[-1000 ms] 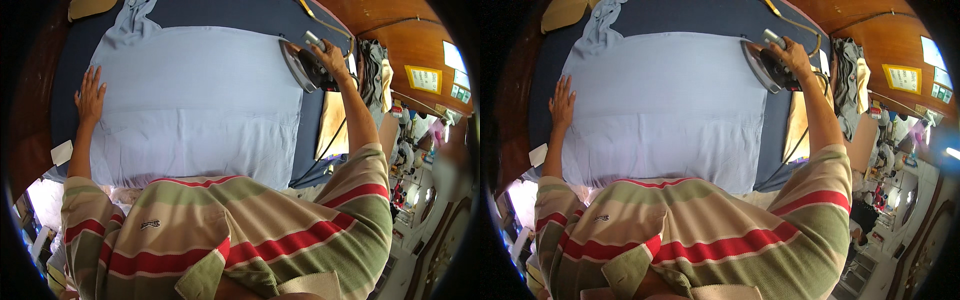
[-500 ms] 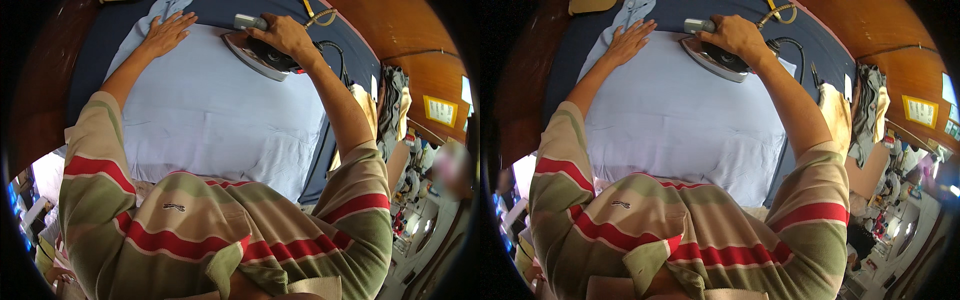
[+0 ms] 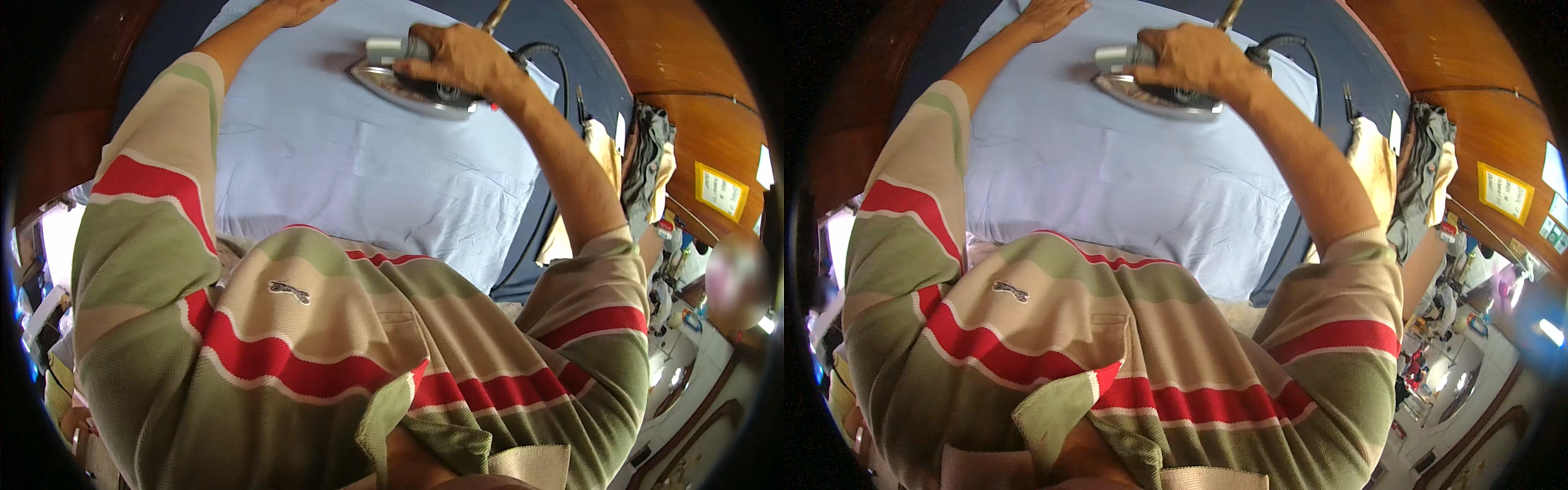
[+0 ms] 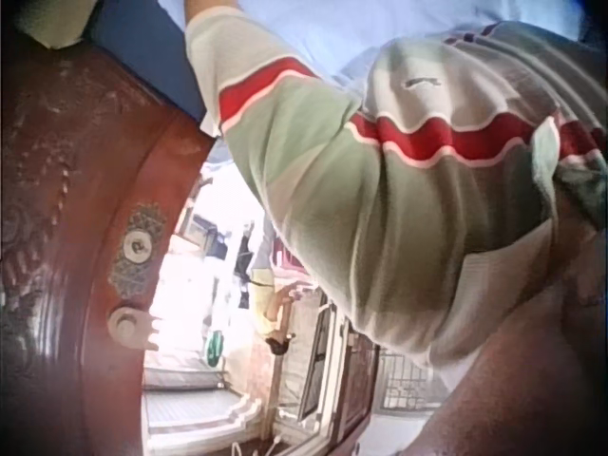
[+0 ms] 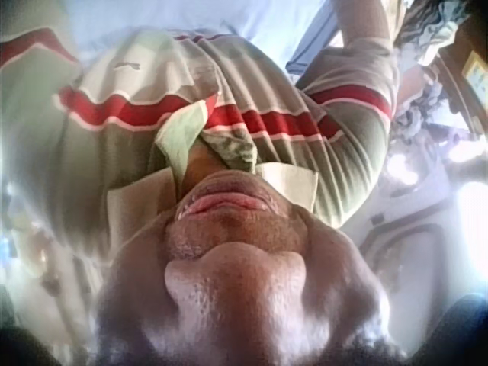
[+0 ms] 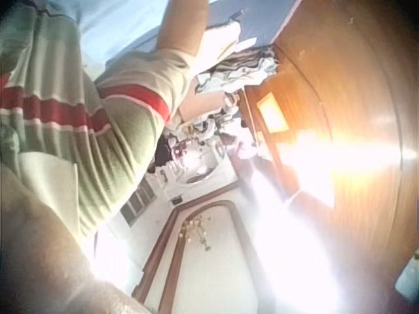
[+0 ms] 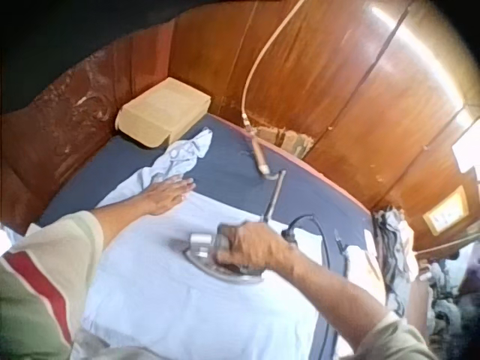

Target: The person irons a light blue shirt on a padded table using a steam iron, then walks to another workstation to retrieve another light blue shirt and returns to the ironing table to continue ironing the sleeves and collar.

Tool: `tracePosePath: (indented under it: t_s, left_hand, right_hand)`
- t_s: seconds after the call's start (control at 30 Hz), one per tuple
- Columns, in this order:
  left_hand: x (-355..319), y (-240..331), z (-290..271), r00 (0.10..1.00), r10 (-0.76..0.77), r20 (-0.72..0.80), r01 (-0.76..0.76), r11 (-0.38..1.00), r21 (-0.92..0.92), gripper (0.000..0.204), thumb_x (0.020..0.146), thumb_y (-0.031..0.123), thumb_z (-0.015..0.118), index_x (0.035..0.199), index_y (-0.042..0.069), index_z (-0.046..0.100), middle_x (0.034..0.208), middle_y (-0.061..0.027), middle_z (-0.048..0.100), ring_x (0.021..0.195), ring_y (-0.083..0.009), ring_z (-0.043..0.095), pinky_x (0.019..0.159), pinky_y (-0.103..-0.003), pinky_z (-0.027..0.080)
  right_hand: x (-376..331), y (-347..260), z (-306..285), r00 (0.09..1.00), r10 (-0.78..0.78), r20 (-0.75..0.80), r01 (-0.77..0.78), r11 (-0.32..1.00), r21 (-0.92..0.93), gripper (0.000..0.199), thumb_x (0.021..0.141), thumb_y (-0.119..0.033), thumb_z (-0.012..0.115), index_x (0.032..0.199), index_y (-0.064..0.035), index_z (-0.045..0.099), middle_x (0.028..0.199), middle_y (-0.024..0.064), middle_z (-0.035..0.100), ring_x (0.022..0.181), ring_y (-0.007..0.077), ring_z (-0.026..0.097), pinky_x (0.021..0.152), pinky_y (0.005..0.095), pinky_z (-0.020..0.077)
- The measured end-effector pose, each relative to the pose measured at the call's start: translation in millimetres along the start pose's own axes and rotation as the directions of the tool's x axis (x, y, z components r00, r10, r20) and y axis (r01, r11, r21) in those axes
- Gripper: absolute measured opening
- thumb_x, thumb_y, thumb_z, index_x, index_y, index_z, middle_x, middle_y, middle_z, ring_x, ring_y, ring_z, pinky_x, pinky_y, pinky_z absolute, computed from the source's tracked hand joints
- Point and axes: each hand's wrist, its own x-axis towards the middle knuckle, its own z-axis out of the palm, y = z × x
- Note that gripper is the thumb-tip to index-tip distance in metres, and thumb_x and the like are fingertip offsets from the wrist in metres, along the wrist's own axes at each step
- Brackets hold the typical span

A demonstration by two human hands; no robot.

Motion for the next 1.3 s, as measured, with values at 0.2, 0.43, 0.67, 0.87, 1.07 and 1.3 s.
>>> tracePosePath:
  t_s: [0.2,0.43,0.67,0.87,1.07,1.3]
  left_hand:
    - [1.9,9.5,-6.2,0.973,-0.156,0.173,0.142,0.986,0.092,0.051,0.095,0.035,0.028,0.143,0.018,0.020,0.149,-0.0020,0.019,0.135,-0.0282,0.020,0.107,-0.050,0.019]
    - [2.3,24.3,-13.9,0.995,-0.104,0.007,0.092,0.906,0.414,0.046,0.093,0.033,0.035,0.136,0.015,0.035,0.142,-0.0072,0.033,0.131,-0.0305,0.027,0.101,-0.056,0.023]
    - [-57.3,159.0,-7.7,0.917,-0.235,-0.322,0.305,0.934,0.188,0.060,0.085,0.041,0.049,0.139,0.023,0.029,0.143,-0.0045,0.031,0.132,-0.0231,0.027,0.095,-0.060,0.024]
    - [-165.7,265.4,-13.8,0.962,-0.246,-0.116,0.230,0.963,-0.138,0.050,0.087,0.036,0.050,0.133,0.019,0.040,0.139,-0.0028,0.037,0.131,-0.0219,0.028,0.098,-0.054,0.024]
    - [-210.2,184.9,-29.1,0.843,-0.501,-0.198,0.512,0.859,0.004,0.043,0.089,0.034,0.048,0.129,0.019,0.046,0.135,-0.0034,0.043,0.127,-0.0211,0.036,0.098,-0.054,0.024]
    - [-163.7,19.2,-35.6,0.616,-0.737,-0.278,0.748,0.658,-0.086,0.046,0.092,0.041,0.039,0.130,0.016,0.044,0.132,-0.0067,0.045,0.123,-0.0255,0.040,0.098,-0.052,0.028]
  right_hand:
    - [-91.4,35.2,2.3,0.979,0.205,-0.001,-0.205,0.979,0.006,0.057,0.079,-0.058,0.053,0.091,-0.0031,0.059,0.062,0.0193,0.060,0.063,0.0344,0.062,0.060,0.0414,0.0484]
    - [-183.8,88.1,-4.2,0.834,0.547,-0.074,-0.546,0.837,0.032,0.058,0.078,-0.055,0.057,0.100,-0.0016,0.059,0.074,0.0206,0.064,0.071,0.0357,0.064,0.067,0.0408,0.0498]
    - [-244.2,123.0,-30.9,0.681,0.594,-0.429,-0.613,0.782,0.110,0.069,0.079,-0.048,0.061,0.116,0.0090,0.050,0.096,0.0304,0.060,0.096,0.0385,0.060,0.079,0.0384,0.0473]
    - [-336.0,180.6,-36.3,0.586,0.696,-0.415,-0.716,0.685,0.138,0.056,0.083,-0.043,0.056,0.114,0.0037,0.055,0.092,0.0227,0.063,0.090,0.0333,0.061,0.079,0.0363,0.0457]
    - [-410.7,236.0,3.2,0.190,0.980,-0.065,-0.869,0.198,0.454,0.062,0.080,-0.046,0.057,0.120,0.0013,0.052,0.105,0.0274,0.059,0.100,0.0404,0.056,0.084,0.0429,0.0437]
    - [-297.5,194.8,18.1,0.636,0.367,-0.679,-0.702,0.641,-0.311,0.039,0.083,-0.018,0.059,0.120,-0.0066,0.052,0.119,0.0145,0.053,0.110,0.0333,0.050,0.091,0.0406,0.0397]
